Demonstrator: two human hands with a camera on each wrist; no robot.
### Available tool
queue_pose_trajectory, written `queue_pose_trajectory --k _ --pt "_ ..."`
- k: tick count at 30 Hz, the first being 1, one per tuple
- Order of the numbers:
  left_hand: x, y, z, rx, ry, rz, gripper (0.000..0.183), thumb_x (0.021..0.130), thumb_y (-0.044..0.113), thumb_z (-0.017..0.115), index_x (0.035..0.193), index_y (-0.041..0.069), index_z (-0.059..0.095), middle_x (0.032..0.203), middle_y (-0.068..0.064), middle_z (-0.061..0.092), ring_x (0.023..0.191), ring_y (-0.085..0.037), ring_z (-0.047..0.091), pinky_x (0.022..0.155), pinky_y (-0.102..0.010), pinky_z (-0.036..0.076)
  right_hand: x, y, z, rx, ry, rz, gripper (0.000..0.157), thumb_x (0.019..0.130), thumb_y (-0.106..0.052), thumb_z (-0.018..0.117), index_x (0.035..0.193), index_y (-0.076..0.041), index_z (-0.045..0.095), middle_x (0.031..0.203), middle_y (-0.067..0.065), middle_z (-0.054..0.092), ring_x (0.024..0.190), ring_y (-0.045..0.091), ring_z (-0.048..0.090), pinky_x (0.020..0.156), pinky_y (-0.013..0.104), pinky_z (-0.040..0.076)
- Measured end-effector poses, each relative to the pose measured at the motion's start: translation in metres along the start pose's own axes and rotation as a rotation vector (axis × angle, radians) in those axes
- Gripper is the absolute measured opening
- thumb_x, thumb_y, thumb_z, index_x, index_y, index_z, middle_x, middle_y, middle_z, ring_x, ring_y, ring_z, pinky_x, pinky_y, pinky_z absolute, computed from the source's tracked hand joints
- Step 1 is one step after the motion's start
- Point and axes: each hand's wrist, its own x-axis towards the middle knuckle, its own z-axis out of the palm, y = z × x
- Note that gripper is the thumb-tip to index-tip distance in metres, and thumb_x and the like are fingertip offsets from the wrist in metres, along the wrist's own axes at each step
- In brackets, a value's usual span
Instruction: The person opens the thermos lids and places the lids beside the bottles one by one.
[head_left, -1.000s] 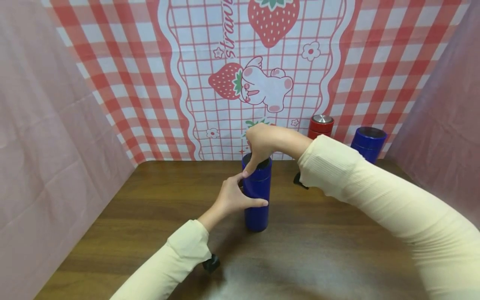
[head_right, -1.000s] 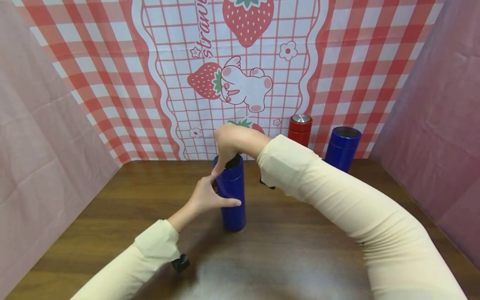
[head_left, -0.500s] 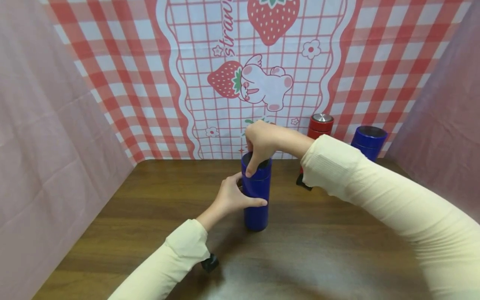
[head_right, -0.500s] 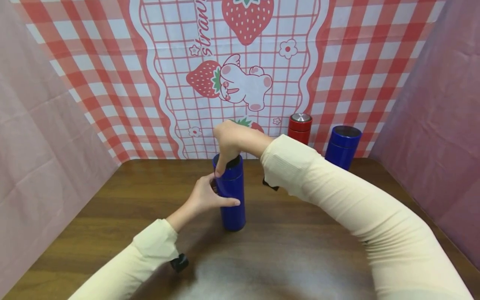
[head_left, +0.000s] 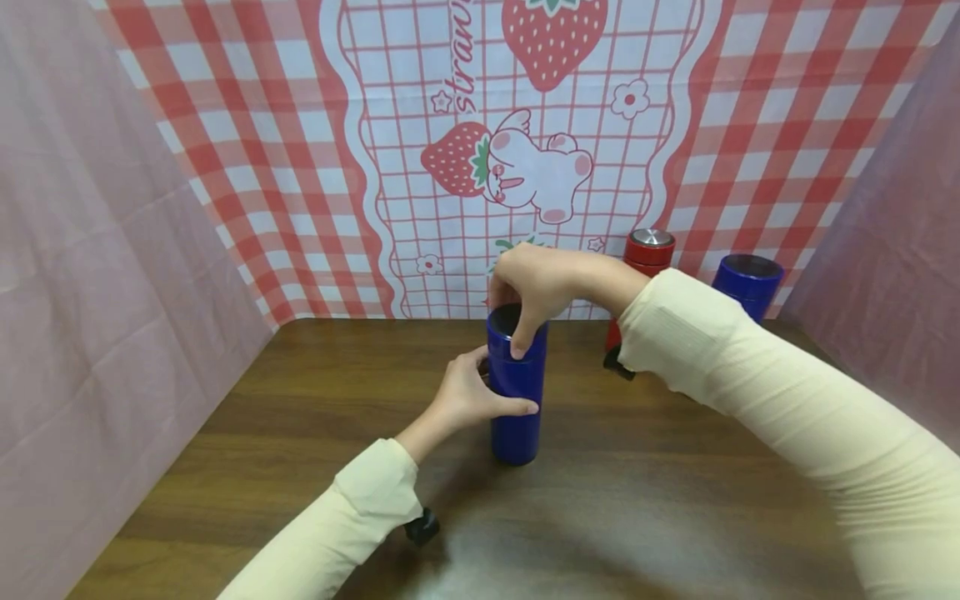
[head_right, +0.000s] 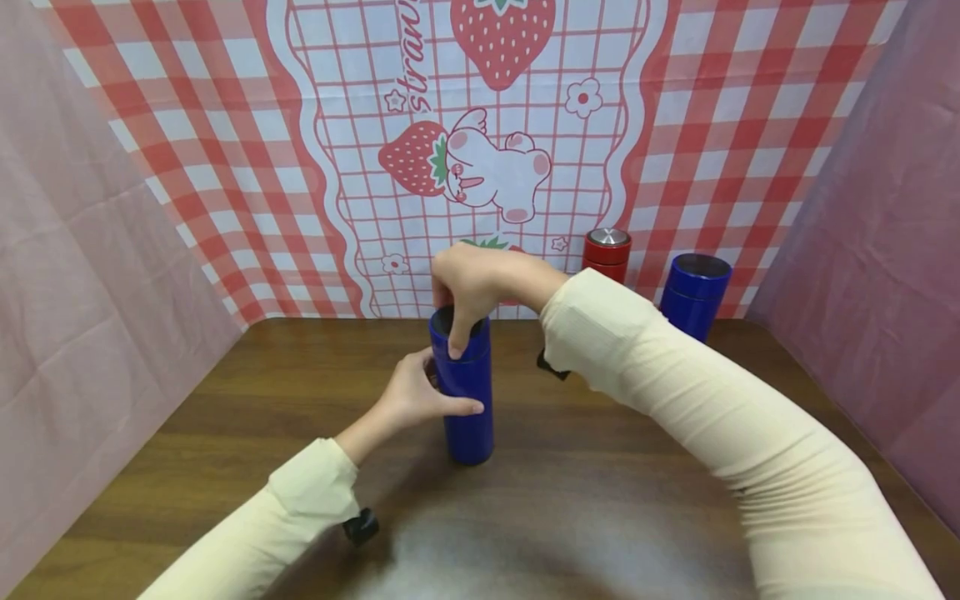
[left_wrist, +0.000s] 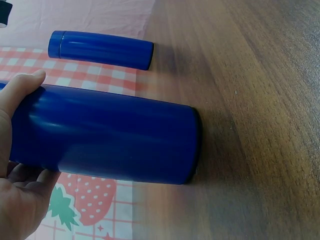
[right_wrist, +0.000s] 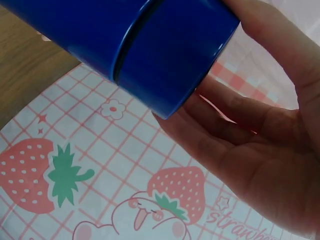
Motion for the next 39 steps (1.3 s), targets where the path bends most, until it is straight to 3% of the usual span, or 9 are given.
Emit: queue_pose_trajectory --k 15,22,28,32,39 --pt "0.003 0.004 0.002 -0.014 0.002 0.01 0.065 0.063 0.032 0.089 0.119 0.013 0.062 0.11 -0.005 0.072 0.1 -0.018 0.068 0.082 -0.033 0.057 -0.007 0.014 -0.001 0.049 -0.027 -0.1 0.052 0.068 -0.024 0.087 0.114 -0.01 0.066 0.11 0.004 0.07 0.102 0.018 0.066 0.092 0.037 0.055" --pt "0.002 0.002 0.003 -0.013 0.004 0.004 0.065 0.063 0.032 0.089 0.119 0.012 0.062 0.11 -0.005 0.072 0.099 -0.018 0.068 0.083 -0.033 0.057 -0.008 0.019 0.003 0.138 -0.068 -0.168 0.054 0.07 -0.012 0.085 0.12 -0.01 0.063 0.119 0.005 0.067 0.113 0.021 0.063 0.101 0.042 0.051" --pt "0.001 0.002 0.0 -0.005 0.014 0.012 0.065 0.063 0.033 0.089 0.118 0.011 0.062 0.109 -0.007 0.072 0.096 -0.018 0.068 0.08 -0.033 0.057 -0.01 0.021 0.007 0.182 -0.043 -0.187 0.061 0.075 -0.014 0.081 0.13 -0.007 0.056 0.13 0.009 0.061 0.121 0.025 0.057 0.105 0.048 0.046" --pt "0.0 0.002 0.0 0.002 0.014 -0.001 0.067 0.062 0.034 0.089 0.119 0.012 0.062 0.11 -0.006 0.072 0.098 -0.018 0.068 0.08 -0.032 0.057 -0.011 0.017 0.007 0.129 -0.012 -0.133 0.069 0.076 -0.028 0.081 0.134 -0.004 0.052 0.133 0.011 0.059 0.123 0.026 0.056 0.104 0.046 0.048" --pt "-0.002 0.002 0.0 -0.025 0.003 -0.018 0.073 0.064 0.033 0.088 0.125 0.008 0.058 0.115 -0.01 0.07 0.101 -0.022 0.068 0.082 -0.034 0.058 -0.007 0.003 0.004 -0.004 -0.027 0.089 0.074 0.076 -0.052 0.075 0.127 0.0 0.057 0.122 0.014 0.065 0.112 0.027 0.062 0.095 0.043 0.053"
